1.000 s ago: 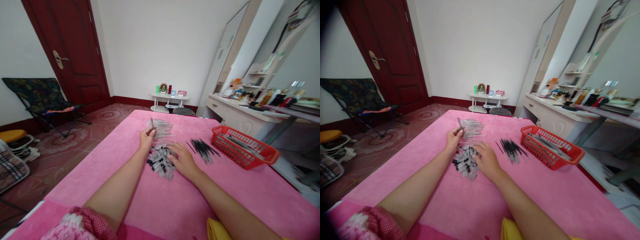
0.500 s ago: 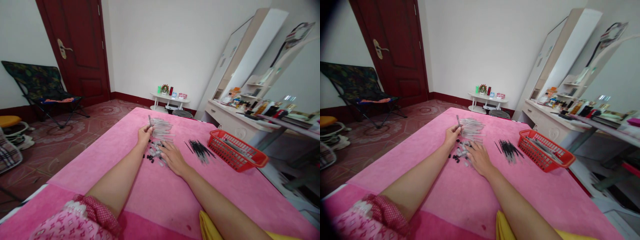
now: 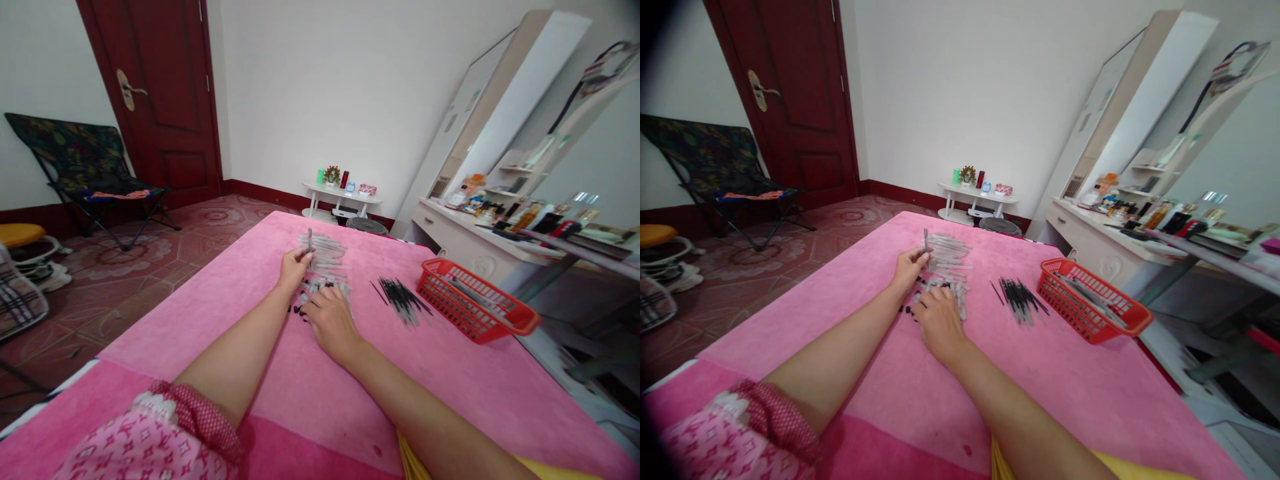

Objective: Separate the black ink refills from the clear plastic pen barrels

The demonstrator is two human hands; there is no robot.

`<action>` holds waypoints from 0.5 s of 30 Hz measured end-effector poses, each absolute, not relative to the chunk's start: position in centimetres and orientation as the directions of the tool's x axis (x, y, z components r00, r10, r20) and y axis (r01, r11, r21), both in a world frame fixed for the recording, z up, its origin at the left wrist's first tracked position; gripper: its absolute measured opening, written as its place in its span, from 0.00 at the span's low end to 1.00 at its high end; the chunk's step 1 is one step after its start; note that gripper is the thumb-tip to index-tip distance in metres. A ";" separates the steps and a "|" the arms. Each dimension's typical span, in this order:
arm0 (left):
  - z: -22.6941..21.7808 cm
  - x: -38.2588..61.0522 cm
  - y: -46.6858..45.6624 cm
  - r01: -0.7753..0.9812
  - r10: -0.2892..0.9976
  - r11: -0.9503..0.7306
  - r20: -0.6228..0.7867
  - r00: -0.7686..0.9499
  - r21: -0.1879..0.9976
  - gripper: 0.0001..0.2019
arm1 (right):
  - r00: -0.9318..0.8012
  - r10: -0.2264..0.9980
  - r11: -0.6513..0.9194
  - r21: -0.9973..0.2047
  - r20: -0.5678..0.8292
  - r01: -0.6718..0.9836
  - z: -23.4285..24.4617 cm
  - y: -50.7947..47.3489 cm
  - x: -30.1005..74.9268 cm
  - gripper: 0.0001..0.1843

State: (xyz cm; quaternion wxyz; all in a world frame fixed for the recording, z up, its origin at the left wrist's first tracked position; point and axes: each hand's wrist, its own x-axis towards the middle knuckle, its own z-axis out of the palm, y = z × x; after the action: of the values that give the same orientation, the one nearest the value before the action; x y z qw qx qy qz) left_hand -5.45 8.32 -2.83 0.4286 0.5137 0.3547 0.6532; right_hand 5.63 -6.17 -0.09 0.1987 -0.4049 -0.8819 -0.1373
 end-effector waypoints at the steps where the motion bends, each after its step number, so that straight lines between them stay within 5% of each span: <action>1: -2.9 -5.4 8.4 -0.180 0.922 -0.386 0.373 -0.102 0.905 0.14 | -0.587 0.664 0.624 0.090 0.464 0.777 -0.2 -6.1 5.5 0.07; 10: -3.5 -4.9 8.3 0.023 0.852 -0.523 0.522 0.037 0.852 0.12 | -0.622 0.629 0.646 0.132 0.467 0.752 -0.9 -7.2 5.6 0.08; 15: -3.7 -4.9 8.1 0.249 0.756 -0.652 0.637 0.149 0.716 0.11 | -0.411 0.690 0.577 -0.110 0.595 0.809 0.5 -6.8 7.5 0.08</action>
State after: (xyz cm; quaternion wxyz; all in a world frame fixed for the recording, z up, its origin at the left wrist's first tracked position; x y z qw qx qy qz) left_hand -4.93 8.11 -3.70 0.2300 0.7221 0.3480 0.5519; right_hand 7.46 -6.76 0.54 0.3041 -0.4492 -0.8343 -0.0979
